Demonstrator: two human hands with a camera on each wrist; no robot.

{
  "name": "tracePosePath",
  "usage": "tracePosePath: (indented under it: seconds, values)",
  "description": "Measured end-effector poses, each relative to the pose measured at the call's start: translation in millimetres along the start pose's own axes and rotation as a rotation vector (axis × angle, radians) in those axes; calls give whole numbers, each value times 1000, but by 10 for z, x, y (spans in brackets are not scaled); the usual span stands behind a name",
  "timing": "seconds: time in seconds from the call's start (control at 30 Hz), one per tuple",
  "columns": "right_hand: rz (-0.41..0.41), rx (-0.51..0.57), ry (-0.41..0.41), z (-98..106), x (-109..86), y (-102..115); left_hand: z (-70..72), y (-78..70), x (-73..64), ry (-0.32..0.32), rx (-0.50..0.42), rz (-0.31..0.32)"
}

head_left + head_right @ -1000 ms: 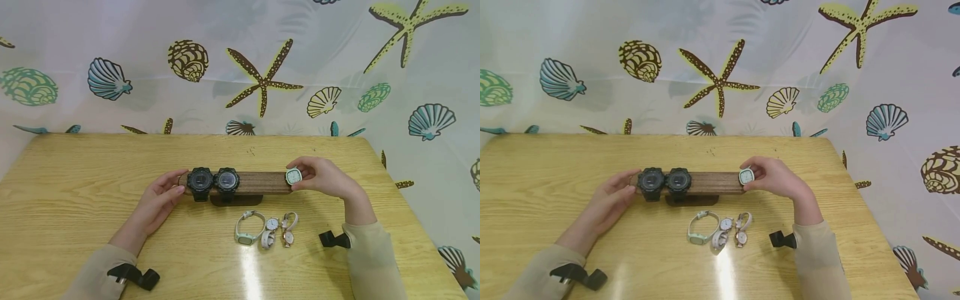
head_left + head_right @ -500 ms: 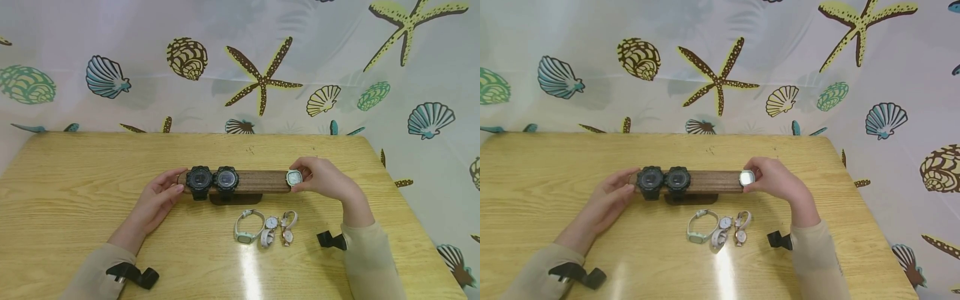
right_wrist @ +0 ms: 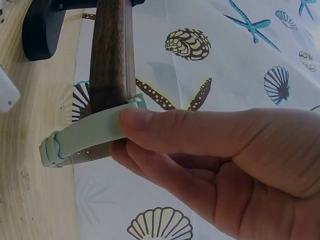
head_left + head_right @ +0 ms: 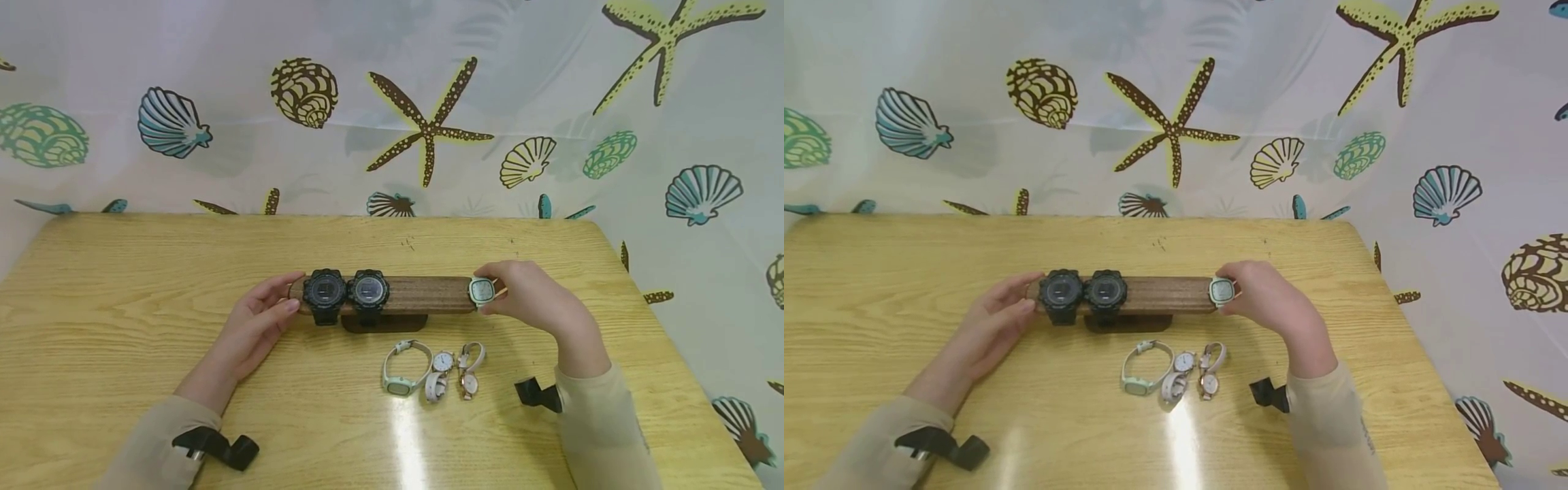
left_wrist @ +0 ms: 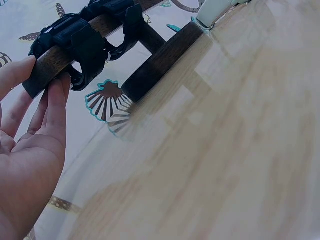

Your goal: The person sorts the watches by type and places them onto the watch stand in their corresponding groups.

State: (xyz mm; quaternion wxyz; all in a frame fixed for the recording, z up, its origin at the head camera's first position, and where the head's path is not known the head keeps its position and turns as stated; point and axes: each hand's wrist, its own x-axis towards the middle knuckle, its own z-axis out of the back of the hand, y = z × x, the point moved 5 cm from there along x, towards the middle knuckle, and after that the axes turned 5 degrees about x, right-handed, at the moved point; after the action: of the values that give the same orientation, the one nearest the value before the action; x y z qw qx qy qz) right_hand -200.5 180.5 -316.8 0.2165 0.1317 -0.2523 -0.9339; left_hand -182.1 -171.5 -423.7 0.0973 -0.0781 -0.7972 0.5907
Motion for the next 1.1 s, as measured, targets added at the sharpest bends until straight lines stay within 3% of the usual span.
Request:
tracePosePath:
  seconds: [0.5, 0.9, 1.1]
  values:
    - [63, -137, -26, -27, -20, 63, -8, -13, 2, 20, -13, -10]
    - [39, -275, 4, -38, -21, 85, 9, 1, -1, 1, 9, 5]
    - [121, -334, -37, -34, -27, 125, 4, 0, -2, 8, 11, 3]
